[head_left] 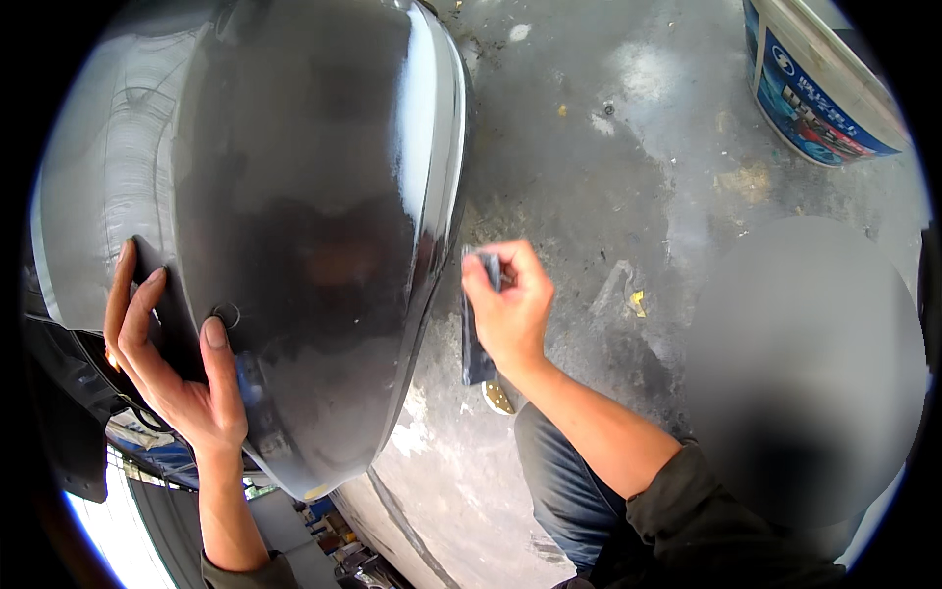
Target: The person scrubs the rear bumper of a car with a wet sponge, repeatedly dipping it in a bucket of water. They then remove a rubber seal from the trunk opening and scrub the exposed area before wiping the bumper with a cloth.
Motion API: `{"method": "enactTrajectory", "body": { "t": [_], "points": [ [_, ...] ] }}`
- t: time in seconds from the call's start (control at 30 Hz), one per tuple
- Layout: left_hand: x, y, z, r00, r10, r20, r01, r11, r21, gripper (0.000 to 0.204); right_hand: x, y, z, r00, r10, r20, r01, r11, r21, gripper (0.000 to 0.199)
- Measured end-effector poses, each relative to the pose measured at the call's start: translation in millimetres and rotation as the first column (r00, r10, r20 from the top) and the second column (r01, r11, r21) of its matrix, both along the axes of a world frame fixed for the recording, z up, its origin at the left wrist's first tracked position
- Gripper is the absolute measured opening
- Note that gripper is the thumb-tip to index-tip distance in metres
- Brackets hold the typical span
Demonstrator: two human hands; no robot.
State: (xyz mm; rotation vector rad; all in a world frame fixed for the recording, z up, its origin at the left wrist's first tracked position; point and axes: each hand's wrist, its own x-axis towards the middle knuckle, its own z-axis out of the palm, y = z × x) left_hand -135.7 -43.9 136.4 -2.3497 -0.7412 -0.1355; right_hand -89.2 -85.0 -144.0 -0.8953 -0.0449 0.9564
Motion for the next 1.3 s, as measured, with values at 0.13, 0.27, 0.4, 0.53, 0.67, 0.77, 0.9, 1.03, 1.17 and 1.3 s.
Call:
{"method": "enactTrajectory", "body": {
  "t": [0.13,0.27,0.4,0.53,0.67,0.77,0.9,1.03,1.17,1.3],
  "points": [
    [-2.4,-2.7,-0.4,0.998,0.020,-0.055,-0.021,1.000,-0.007,0.043,12.8,25.7,18.3,0.996,-0.021,-0.084,0.019,0.999,-0.032,0.011],
    [1.9,-3.0,-1.2,0.999,0.001,-0.046,-0.002,1.000,-0.022,0.043,1.7,30.5,20.3,0.995,-0.095,0.004,0.095,0.989,-0.110,0.011],
    [-0.5,-2.0,0.2,0.999,0.005,-0.054,-0.006,1.000,-0.021,0.043,19.2,40.7,17.2,0.992,-0.075,0.104,0.084,0.993,-0.087,0.011],
    [-6.1,-1.0,4.9,0.995,0.008,-0.096,-0.010,1.000,-0.018,0.043,14.9,36.9,8.7,0.986,-0.009,0.168,0.010,1.000,-0.010,0.014],
    [-7.5,3.1,5.1,0.998,0.013,-0.063,-0.017,0.998,-0.058,0.043,10.0,-14.1,-21.3,0.892,0.264,0.366,-0.280,0.960,-0.010,0.031],
    [-7.9,2.7,7.6,0.996,0.005,-0.090,-0.009,0.999,-0.051,0.044,42.2,-5.9,-11.4,0.772,0.188,0.607,-0.255,0.967,0.024,0.068],
    [-12.3,2.2,9.7,0.994,0.004,-0.109,-0.011,0.998,-0.058,0.044,42.3,7.8,0.7,0.655,0.215,0.724,-0.333,0.943,0.021,0.090],
    [-16.7,3.3,11.6,0.993,0.014,-0.119,-0.020,0.998,-0.053,0.044,19.9,-12.5,2.7,0.760,0.306,0.573,-0.438,0.893,0.105,0.093],
    [-14.5,4.4,10.4,0.993,0.005,-0.114,-0.011,0.998,-0.054,0.043,8.1,-31.8,1.1,0.825,0.435,0.361,-0.525,0.827,0.203,0.095],
    [-8.8,3.9,8.7,0.989,0.020,-0.150,-0.023,1.000,-0.021,0.046,13.7,-26.1,-4.5,0.831,0.319,0.456,-0.453,0.863,0.222,0.094]
  ]
}}
